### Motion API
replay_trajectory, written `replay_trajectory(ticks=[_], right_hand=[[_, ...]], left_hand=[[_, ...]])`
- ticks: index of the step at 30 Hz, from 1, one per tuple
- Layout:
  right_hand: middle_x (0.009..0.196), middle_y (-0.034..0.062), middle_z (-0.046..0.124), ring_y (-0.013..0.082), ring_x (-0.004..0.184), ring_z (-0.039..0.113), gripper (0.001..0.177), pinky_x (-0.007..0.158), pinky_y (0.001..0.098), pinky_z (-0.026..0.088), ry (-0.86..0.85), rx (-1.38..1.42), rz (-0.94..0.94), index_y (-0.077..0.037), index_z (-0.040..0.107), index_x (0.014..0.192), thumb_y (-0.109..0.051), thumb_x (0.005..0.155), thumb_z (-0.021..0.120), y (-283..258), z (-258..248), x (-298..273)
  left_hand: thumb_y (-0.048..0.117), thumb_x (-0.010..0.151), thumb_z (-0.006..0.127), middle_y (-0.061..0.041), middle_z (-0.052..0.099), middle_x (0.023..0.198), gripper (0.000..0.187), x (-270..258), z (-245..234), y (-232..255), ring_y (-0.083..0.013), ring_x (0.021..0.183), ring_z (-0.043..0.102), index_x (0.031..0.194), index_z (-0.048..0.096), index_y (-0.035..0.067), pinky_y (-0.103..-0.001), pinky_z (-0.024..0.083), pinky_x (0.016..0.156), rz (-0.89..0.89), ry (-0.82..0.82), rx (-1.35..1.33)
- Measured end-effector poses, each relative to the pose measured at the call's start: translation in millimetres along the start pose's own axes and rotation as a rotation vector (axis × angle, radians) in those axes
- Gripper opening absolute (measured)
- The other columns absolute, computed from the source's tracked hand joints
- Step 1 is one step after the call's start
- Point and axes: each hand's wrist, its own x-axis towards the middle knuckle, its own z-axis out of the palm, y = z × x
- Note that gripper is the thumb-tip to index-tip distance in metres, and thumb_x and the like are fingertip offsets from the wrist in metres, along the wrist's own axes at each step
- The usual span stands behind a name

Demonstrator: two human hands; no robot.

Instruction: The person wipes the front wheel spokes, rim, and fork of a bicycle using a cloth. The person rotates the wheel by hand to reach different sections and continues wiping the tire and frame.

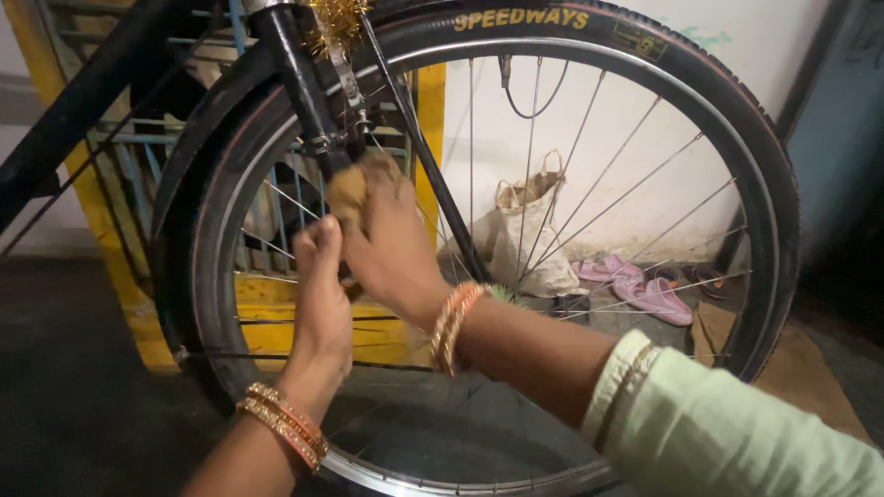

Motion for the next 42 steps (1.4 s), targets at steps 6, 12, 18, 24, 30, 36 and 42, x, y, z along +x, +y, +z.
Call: replay_trajectory(ticks=[6, 12, 18, 24, 30, 36, 42], right_hand=[[0.117, 0.0303, 0.058, 0.0464, 0.098, 0.065, 0.056, 0.081, 0.0528, 0.055, -0.060, -0.114, -0.050, 0.003, 0.042, 0.138, -0.027, 0.095, 0.061, 2, -7, 16], [0.123, 0.0303, 0.055, 0.0454, 0.097, 0.066, 0.061, 0.081, 0.0501, 0.056, -0.155, -0.294, -0.014, 0.004, 0.041, 0.138, -0.022, 0.089, 0.067, 8, -14, -17], [0.132, 0.0318, 0.051, 0.0477, 0.112, 0.056, 0.069, 0.085, 0.0500, 0.053, -0.197, -0.341, -0.270, 0.010, 0.039, 0.140, -0.018, 0.085, 0.068, 20, -35, -65], [0.131, 0.0346, 0.048, 0.0499, 0.114, 0.053, 0.057, 0.090, 0.0493, 0.051, -0.207, -0.491, -0.464, 0.008, 0.048, 0.135, -0.021, 0.090, 0.066, 27, -47, -40], [0.143, 0.0324, 0.047, 0.0435, 0.123, 0.050, 0.061, 0.102, 0.0413, 0.050, -0.020, -0.719, -0.554, 0.016, 0.043, 0.139, -0.011, 0.087, 0.057, 21, -33, -15], [0.136, 0.0320, 0.048, 0.0411, 0.117, 0.054, 0.065, 0.095, 0.0407, 0.051, -0.336, -0.425, -0.089, 0.014, 0.036, 0.148, -0.010, 0.090, 0.052, 29, -32, -49], [0.132, 0.0333, 0.051, 0.0440, 0.116, 0.056, 0.061, 0.096, 0.0446, 0.054, -0.222, -0.996, -0.628, 0.020, 0.046, 0.125, -0.017, 0.078, 0.060, 33, -47, -69]], left_hand=[[0.051, 0.103, 0.042, -0.011, 0.055, 0.133, 0.055, 7, 4, 6, -0.0196, 0.125, 0.052, 0.136, 0.044, 0.007, -0.038, 0.038, 0.109, 0.123, -0.033, 0.152], [0.046, 0.102, 0.043, -0.009, 0.054, 0.137, 0.053, -21, -12, -32, -0.0184, 0.128, 0.052, 0.140, 0.041, 0.009, -0.038, 0.038, 0.108, -0.052, 0.012, 0.293], [0.021, 0.086, 0.067, -0.013, 0.054, 0.135, 0.064, -46, -12, -27, -0.0241, 0.124, 0.057, 0.142, 0.039, 0.007, -0.040, 0.045, 0.104, 0.079, 0.031, 0.603], [0.005, 0.077, 0.062, -0.023, 0.048, 0.147, 0.066, -30, 2, 13, -0.0381, 0.142, 0.036, 0.140, 0.046, 0.001, -0.055, 0.020, 0.120, 0.893, -0.018, 1.145], [0.010, 0.088, 0.059, -0.009, 0.053, 0.145, 0.051, 9, 7, 39, -0.0277, 0.150, 0.036, 0.138, 0.055, 0.004, -0.061, 0.013, 0.123, 0.977, -0.166, 1.370], [0.012, 0.080, 0.058, -0.011, 0.061, 0.136, 0.058, -4, 1, 22, -0.0266, 0.144, 0.039, 0.137, 0.056, 0.003, -0.065, 0.013, 0.117, 1.035, -0.263, 1.507], [0.013, 0.076, 0.057, -0.015, 0.057, 0.142, 0.065, -29, 6, 16, -0.0262, 0.142, 0.042, 0.139, 0.052, -0.002, -0.059, 0.015, 0.120, 1.010, -0.345, 1.541]])
